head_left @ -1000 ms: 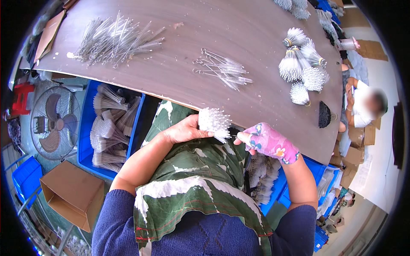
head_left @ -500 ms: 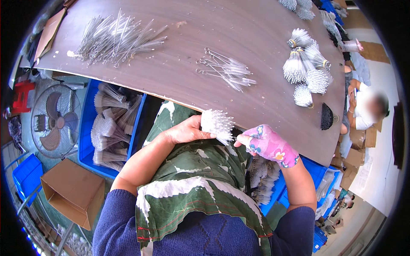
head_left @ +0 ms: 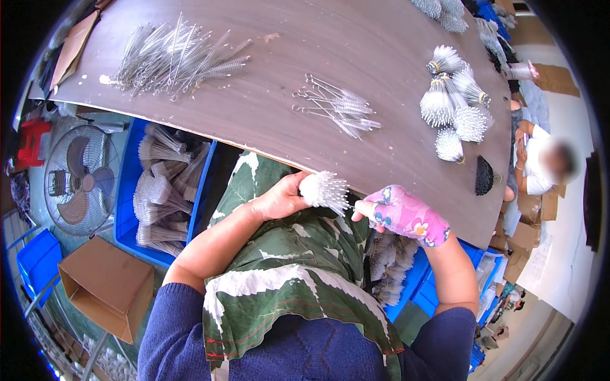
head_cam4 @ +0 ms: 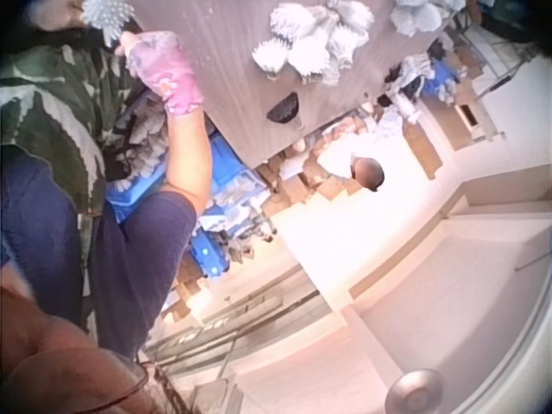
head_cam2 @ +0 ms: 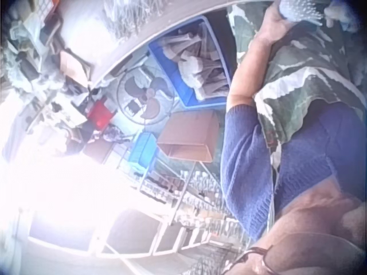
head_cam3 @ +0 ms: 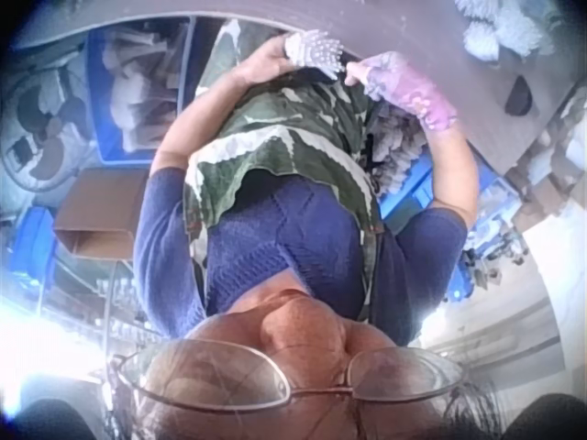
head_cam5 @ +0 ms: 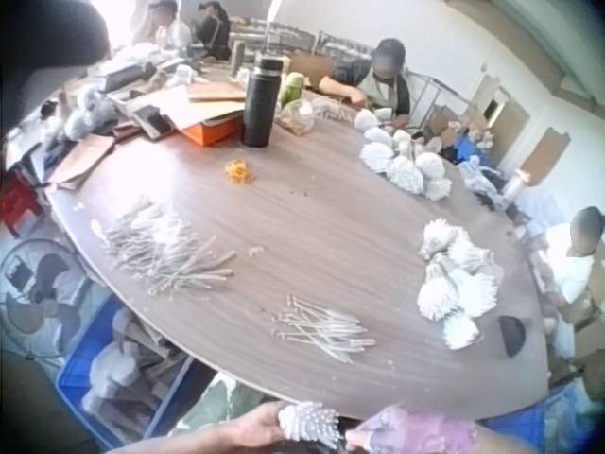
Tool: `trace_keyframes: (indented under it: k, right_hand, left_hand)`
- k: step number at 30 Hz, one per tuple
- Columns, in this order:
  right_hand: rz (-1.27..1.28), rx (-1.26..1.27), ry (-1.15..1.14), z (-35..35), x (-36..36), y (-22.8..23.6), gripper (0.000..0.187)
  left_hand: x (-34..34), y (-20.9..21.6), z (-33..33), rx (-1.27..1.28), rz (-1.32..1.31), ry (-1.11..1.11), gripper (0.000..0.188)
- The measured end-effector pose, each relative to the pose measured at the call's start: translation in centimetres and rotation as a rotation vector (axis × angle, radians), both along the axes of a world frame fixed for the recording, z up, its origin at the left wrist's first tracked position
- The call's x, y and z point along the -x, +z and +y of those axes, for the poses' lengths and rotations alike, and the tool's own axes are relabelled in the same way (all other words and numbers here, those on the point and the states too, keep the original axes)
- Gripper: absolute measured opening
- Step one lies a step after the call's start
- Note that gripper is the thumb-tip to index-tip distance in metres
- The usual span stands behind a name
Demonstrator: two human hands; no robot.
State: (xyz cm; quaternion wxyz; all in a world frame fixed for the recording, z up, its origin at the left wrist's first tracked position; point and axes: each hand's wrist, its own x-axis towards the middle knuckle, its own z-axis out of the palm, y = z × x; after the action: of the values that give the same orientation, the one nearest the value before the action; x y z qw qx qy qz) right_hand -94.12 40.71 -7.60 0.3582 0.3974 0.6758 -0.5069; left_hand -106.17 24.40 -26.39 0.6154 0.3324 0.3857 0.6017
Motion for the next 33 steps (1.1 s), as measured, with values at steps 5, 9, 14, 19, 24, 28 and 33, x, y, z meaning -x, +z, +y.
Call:
trace_keyframes:
  k: [5,9,14,19,24,28,33]
  right_hand:
    - [0.067,0.057,-0.148,-0.7,-0.8,-0.9,0.033]
    - [0.053,0.064,-0.171,-1.0,-0.6,-1.1,0.033]
    - [0.073,0.065,-0.184,-1.1,-0.9,-1.4,0.034]
    - [0.072,0.085,-0.246,-1.3,-1.2,-1.5,0.035]
    - [0.093,0.094,-0.264,-1.3,-1.5,-1.8,0.035]
    - [0.084,0.113,-0.264,-1.2,-1.6,-1.8,0.036]
    - [0.098,0.111,-0.259,-1.3,-1.7,-2.0,0.036]
  left_hand:
    - [0.1,-0.3,0.1,-0.027,0.077,0.001,0.048]
    - [0.0,-0.3,0.1,-0.035,0.095,0.007,0.048]
    - [0.0,0.3,0.0,-0.040,0.088,0.031,0.047]
    - [-0.1,0.0,0.2,-0.050,0.105,0.042,0.046]
    - [0.0,0.0,0.1,-0.048,0.104,0.040,0.045]
    - [0.0,-0.2,0.1,-0.051,0.125,0.035,0.046]
    - [-0.1,-0.3,0.1,-0.068,0.085,0.036,0.046]
